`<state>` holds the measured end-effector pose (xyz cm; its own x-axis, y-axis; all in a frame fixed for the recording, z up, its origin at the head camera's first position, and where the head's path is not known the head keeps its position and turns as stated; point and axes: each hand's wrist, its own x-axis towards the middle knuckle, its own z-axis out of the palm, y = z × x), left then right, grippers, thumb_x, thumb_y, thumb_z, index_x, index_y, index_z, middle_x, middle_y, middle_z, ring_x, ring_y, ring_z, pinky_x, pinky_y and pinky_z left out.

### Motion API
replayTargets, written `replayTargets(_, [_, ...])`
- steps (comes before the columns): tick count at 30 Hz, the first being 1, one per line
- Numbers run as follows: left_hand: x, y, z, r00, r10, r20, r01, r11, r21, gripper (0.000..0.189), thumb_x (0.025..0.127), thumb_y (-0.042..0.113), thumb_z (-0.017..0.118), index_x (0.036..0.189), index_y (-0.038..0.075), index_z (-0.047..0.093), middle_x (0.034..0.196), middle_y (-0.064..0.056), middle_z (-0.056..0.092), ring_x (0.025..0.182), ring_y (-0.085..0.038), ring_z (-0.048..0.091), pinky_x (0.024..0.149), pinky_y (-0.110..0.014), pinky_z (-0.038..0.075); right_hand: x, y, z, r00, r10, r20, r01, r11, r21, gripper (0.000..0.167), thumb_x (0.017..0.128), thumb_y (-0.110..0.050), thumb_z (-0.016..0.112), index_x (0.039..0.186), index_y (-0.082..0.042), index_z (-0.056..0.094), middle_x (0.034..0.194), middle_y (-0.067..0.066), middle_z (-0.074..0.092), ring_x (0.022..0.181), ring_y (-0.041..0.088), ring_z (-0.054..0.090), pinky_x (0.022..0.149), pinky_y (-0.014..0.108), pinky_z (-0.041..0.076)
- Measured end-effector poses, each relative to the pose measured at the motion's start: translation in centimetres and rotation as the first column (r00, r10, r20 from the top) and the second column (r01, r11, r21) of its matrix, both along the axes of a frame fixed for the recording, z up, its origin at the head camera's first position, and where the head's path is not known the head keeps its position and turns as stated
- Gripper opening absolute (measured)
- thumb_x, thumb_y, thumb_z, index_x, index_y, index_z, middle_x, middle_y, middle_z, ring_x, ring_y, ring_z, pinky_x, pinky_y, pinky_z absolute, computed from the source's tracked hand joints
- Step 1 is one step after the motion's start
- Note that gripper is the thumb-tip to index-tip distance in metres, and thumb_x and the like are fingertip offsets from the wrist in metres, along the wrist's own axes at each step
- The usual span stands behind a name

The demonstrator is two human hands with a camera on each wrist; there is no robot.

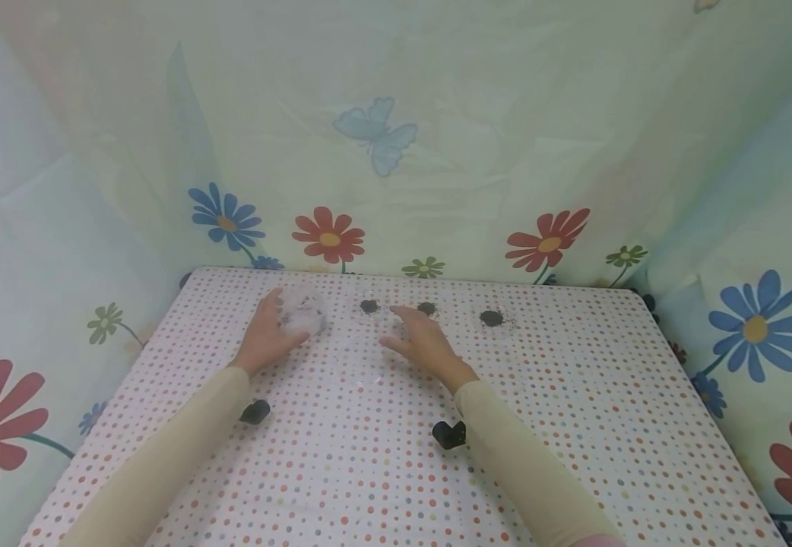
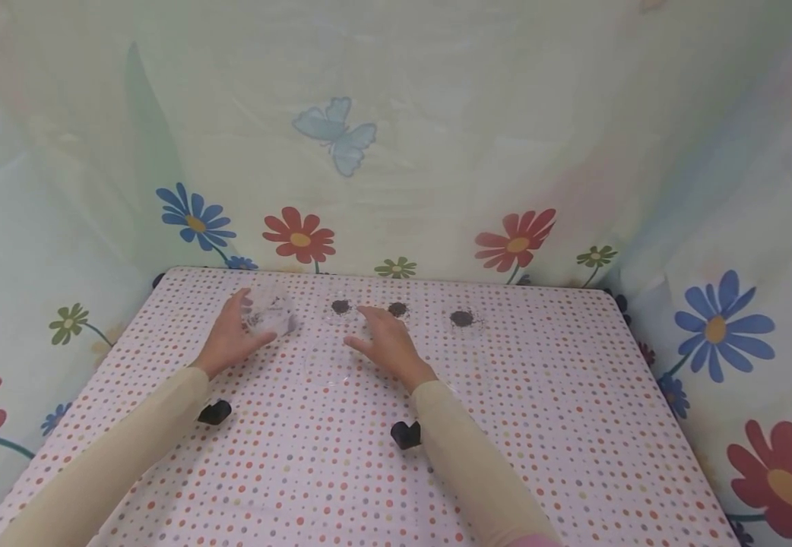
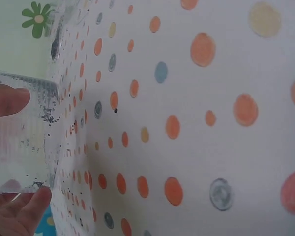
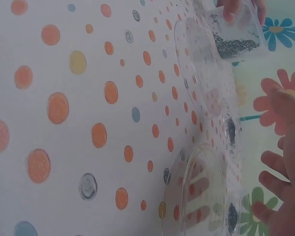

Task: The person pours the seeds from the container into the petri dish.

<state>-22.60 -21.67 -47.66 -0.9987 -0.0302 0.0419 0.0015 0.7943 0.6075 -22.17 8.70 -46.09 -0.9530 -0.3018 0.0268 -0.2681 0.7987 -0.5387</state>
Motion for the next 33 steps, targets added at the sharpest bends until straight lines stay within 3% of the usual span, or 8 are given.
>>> replayTargets(12, [0.2,-0.4,-0.7,1.0,0.007,0.026,-0.007,1.0,-0.017,0.103,0.082,0.04,0.073,0.156,0.016,0.005,0.152,-0.02,0.031,0.138,-0.041,0.036,0.111,-0.058,0.034,-0.3,0.0,-0.5,1.0,0.022,-0.013,-0.022,1.0,-0.01,0.069,0.09,-0.048,0.063,0.147,-0.016,0.04,0.152,0.009,0.041,0.142,0.03,0.037,0.118,0.05,0.03])
replayTargets(17, [0.1,-0.4,-0.8,0.999,0.007,0.053,-0.006,1.0,-0.025,0.107,0.082,0.04,0.073,0.156,0.018,-0.002,0.157,-0.021,0.02,0.142,-0.042,0.028,0.113,-0.06,0.03,-0.3,0.1,-0.5,1.0,0.013,-0.004,-0.013,1.0,0.001,0.07,0.09,-0.049,0.061,0.148,-0.017,0.038,0.153,0.008,0.04,0.143,0.029,0.035,0.118,0.05,0.029])
replayTargets(21, [0.3,-0.2,-0.5,1.0,-0.006,0.02,0.006,0.999,-0.045,0.111,0.081,0.044,0.074,0.156,0.019,-0.003,0.161,-0.018,0.009,0.146,-0.042,0.02,0.114,-0.061,0.027,-0.3,0.3,-0.5,1.0,0.008,-0.004,-0.008,1.0,0.0,0.07,0.091,-0.05,0.061,0.148,-0.018,0.037,0.154,0.008,0.039,0.143,0.029,0.035,0.118,0.05,0.028])
replayTargets(28, [0.6,0.1,-0.1,0.998,-0.034,-0.059,0.029,0.996,-0.08,0.109,0.079,0.048,0.074,0.156,0.018,0.002,0.161,-0.017,0.01,0.148,-0.04,0.017,0.114,-0.062,0.026,-0.6,0.7,-0.5,0.999,0.025,-0.035,-0.025,1.0,0.018,0.07,0.091,-0.049,0.06,0.148,-0.016,0.037,0.153,0.008,0.04,0.142,0.03,0.037,0.118,0.05,0.029])
replayTargets(33, [1.0,0.1,0.7,0.996,-0.052,-0.074,0.045,0.995,-0.085,0.106,0.08,0.047,0.074,0.156,0.017,0.006,0.16,-0.018,0.012,0.147,-0.041,0.018,0.115,-0.062,0.025,-0.6,0.8,-0.1,0.999,0.019,-0.033,-0.018,1.0,0.019,0.069,0.091,-0.046,0.061,0.148,-0.015,0.037,0.153,0.01,0.04,0.141,0.031,0.037,0.117,0.051,0.029])
